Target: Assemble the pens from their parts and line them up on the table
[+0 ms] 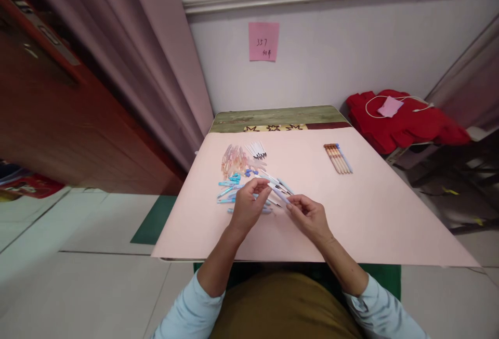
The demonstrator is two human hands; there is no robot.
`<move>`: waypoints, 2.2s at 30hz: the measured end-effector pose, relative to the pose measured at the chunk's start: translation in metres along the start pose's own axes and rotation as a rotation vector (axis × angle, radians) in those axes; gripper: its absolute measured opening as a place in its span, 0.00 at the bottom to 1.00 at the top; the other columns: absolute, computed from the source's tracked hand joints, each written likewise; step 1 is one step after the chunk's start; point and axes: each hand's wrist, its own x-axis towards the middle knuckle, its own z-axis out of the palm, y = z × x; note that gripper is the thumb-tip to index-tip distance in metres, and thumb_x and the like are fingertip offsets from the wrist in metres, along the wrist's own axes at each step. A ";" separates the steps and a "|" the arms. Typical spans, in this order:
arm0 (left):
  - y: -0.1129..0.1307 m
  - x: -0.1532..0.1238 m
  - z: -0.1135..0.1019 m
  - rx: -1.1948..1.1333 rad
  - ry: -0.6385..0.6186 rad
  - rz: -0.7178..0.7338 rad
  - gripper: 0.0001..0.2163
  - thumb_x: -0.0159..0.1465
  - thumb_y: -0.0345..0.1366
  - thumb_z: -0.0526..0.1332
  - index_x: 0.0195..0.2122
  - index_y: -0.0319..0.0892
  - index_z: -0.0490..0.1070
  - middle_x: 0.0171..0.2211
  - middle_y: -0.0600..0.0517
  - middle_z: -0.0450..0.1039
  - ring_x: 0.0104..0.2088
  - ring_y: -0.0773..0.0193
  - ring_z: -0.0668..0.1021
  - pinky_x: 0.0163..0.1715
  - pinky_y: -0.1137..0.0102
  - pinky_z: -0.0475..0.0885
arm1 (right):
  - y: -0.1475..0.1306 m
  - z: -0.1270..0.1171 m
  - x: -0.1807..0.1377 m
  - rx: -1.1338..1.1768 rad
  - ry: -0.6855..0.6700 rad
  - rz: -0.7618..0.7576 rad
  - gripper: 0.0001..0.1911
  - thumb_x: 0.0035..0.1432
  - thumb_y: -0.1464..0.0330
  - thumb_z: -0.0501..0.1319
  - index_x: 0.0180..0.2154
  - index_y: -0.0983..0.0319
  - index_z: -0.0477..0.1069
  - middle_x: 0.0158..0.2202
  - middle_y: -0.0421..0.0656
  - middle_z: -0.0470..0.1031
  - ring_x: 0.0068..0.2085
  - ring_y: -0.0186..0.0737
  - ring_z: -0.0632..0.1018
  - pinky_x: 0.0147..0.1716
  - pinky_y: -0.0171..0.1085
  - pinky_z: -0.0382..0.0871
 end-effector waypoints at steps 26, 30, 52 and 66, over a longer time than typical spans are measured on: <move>-0.064 -0.026 -0.047 0.307 0.602 0.092 0.24 0.62 0.39 0.62 0.58 0.40 0.62 0.54 0.42 0.68 0.54 0.54 0.72 0.58 0.57 0.63 | -0.002 -0.040 0.029 -0.776 0.231 0.100 0.13 0.56 0.58 0.60 0.36 0.57 0.79 0.32 0.40 0.78 0.31 0.39 0.75 0.30 0.36 0.63; -0.075 -0.028 -0.051 0.380 0.628 0.099 0.26 0.62 0.40 0.62 0.60 0.41 0.60 0.57 0.41 0.65 0.56 0.52 0.70 0.59 0.55 0.61 | 0.001 -0.036 0.026 -0.832 0.264 0.053 0.12 0.58 0.60 0.59 0.37 0.56 0.79 0.34 0.40 0.77 0.33 0.38 0.75 0.31 0.36 0.62; -0.088 -0.030 -0.053 0.331 0.634 0.030 0.25 0.62 0.40 0.63 0.59 0.41 0.61 0.56 0.41 0.65 0.57 0.52 0.69 0.59 0.56 0.62 | -0.006 -0.033 0.020 -0.913 0.380 -0.059 0.14 0.62 0.61 0.58 0.40 0.58 0.79 0.37 0.42 0.78 0.31 0.36 0.74 0.29 0.35 0.59; -0.094 -0.029 -0.055 0.317 0.668 -0.014 0.23 0.62 0.40 0.62 0.57 0.42 0.62 0.55 0.42 0.66 0.57 0.52 0.69 0.60 0.55 0.61 | -0.031 0.016 0.049 -1.123 -0.008 -0.053 0.13 0.65 0.63 0.55 0.44 0.54 0.78 0.42 0.43 0.77 0.36 0.38 0.76 0.27 0.35 0.57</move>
